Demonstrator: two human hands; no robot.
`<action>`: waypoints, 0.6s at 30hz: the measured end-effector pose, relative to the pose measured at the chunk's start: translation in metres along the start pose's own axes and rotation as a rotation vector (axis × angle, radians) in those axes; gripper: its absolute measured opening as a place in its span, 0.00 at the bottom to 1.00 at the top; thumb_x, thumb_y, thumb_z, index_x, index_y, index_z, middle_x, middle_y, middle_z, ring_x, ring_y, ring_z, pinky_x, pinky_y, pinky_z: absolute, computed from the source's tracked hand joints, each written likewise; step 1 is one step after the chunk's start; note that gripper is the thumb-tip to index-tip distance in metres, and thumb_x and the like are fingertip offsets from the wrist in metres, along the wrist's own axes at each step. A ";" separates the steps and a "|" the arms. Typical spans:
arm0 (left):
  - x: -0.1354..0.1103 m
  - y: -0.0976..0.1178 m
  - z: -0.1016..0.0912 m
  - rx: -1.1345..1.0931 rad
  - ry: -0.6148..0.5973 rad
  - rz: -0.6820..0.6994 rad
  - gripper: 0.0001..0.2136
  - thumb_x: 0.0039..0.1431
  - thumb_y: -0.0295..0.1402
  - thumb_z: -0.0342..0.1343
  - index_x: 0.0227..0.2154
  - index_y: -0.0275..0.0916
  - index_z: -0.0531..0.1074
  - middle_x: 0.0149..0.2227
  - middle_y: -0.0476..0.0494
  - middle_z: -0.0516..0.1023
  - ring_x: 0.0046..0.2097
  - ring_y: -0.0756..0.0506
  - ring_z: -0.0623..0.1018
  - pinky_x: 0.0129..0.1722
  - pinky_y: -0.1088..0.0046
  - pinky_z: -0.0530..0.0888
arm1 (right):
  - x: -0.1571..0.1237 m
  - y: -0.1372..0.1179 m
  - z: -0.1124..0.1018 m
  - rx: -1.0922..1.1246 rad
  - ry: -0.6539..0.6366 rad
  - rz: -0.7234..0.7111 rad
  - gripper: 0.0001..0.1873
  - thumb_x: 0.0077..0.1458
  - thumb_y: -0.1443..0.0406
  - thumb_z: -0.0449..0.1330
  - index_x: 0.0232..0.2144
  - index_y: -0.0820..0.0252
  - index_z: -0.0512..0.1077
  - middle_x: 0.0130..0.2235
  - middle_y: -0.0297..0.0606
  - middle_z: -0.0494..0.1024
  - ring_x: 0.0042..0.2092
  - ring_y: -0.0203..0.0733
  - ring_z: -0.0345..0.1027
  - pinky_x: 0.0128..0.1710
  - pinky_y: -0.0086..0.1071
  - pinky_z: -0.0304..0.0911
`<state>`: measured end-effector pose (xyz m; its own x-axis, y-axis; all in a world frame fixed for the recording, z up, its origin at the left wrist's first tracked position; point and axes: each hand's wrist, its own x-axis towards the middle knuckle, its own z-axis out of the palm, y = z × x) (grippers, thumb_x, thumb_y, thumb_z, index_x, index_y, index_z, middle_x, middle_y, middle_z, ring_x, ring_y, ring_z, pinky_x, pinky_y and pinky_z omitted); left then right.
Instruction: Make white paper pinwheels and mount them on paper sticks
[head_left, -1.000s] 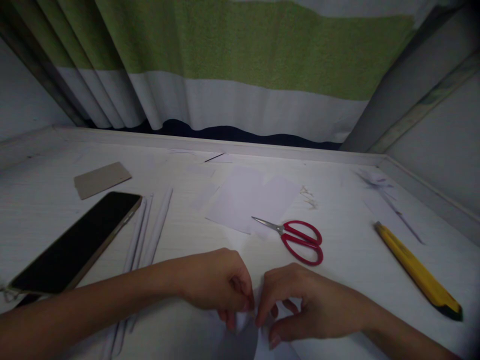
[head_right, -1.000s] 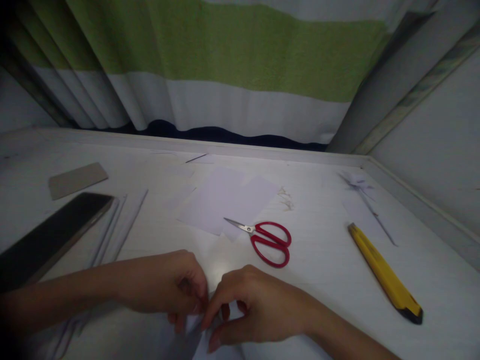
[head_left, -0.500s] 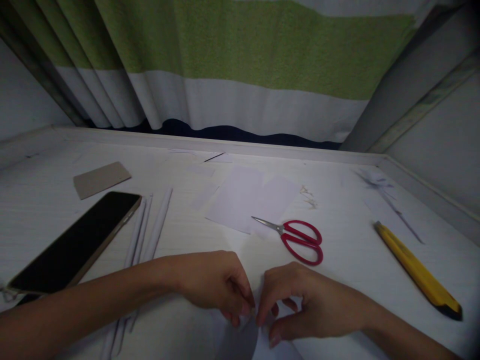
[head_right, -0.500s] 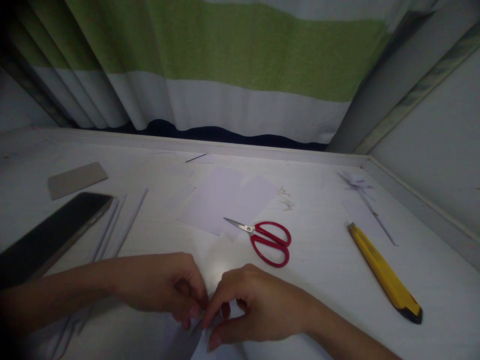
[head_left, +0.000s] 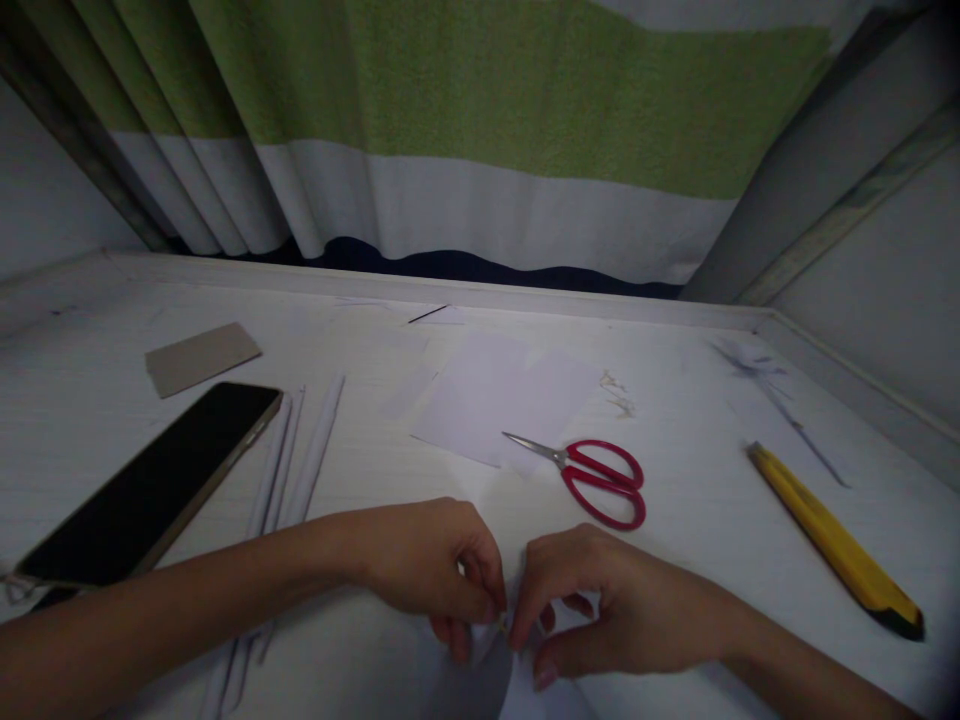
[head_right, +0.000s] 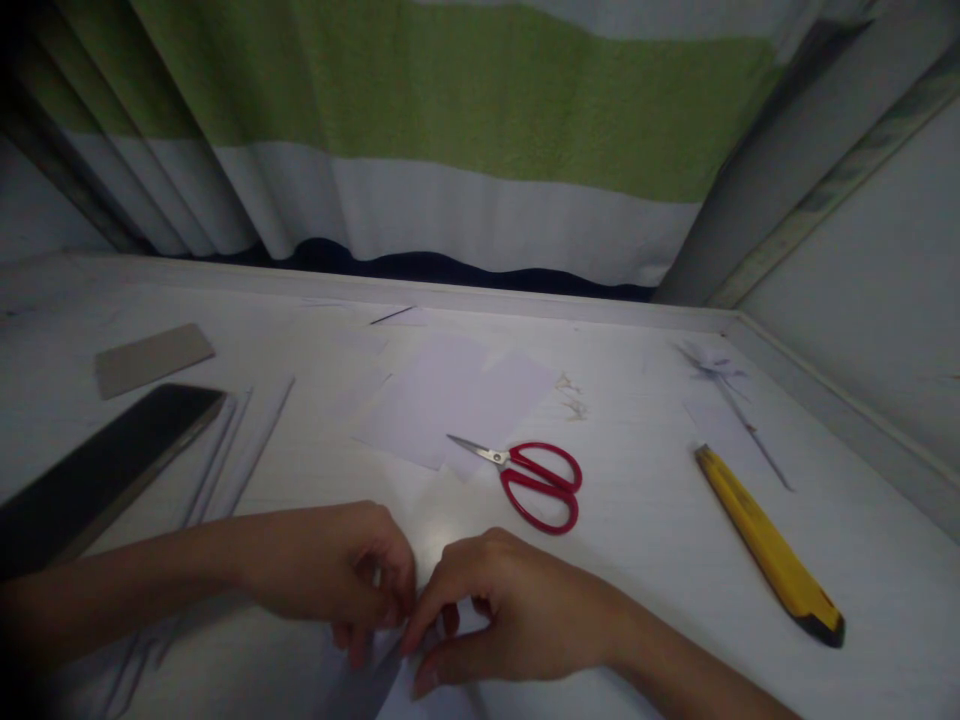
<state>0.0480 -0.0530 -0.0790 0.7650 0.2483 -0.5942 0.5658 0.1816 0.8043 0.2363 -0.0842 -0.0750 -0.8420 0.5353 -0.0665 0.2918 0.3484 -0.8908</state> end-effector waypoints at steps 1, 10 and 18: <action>0.000 0.000 0.000 0.001 -0.002 -0.002 0.10 0.48 0.23 0.47 0.27 0.36 0.73 0.19 0.52 0.69 0.25 0.53 0.74 0.24 0.82 0.70 | 0.000 0.000 0.000 0.000 0.000 0.000 0.11 0.44 0.66 0.62 0.32 0.67 0.74 0.27 0.36 0.73 0.29 0.30 0.64 0.28 0.21 0.58; 0.003 -0.002 0.001 -0.047 -0.029 -0.007 0.09 0.48 0.22 0.47 0.26 0.35 0.73 0.18 0.53 0.68 0.20 0.56 0.72 0.22 0.84 0.69 | 0.000 0.002 0.000 -0.004 -0.005 0.011 0.11 0.46 0.62 0.60 0.33 0.62 0.74 0.28 0.35 0.73 0.28 0.32 0.64 0.27 0.24 0.58; 0.004 -0.006 0.000 -0.042 -0.024 -0.003 0.09 0.48 0.21 0.47 0.26 0.35 0.72 0.19 0.53 0.69 0.20 0.56 0.72 0.22 0.84 0.69 | 0.000 0.003 0.003 0.000 0.015 0.016 0.11 0.45 0.63 0.61 0.32 0.62 0.74 0.27 0.34 0.72 0.28 0.31 0.63 0.26 0.23 0.57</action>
<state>0.0481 -0.0531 -0.0864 0.7708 0.2252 -0.5959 0.5550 0.2217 0.8017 0.2357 -0.0857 -0.0787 -0.8306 0.5519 -0.0740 0.3051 0.3398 -0.8897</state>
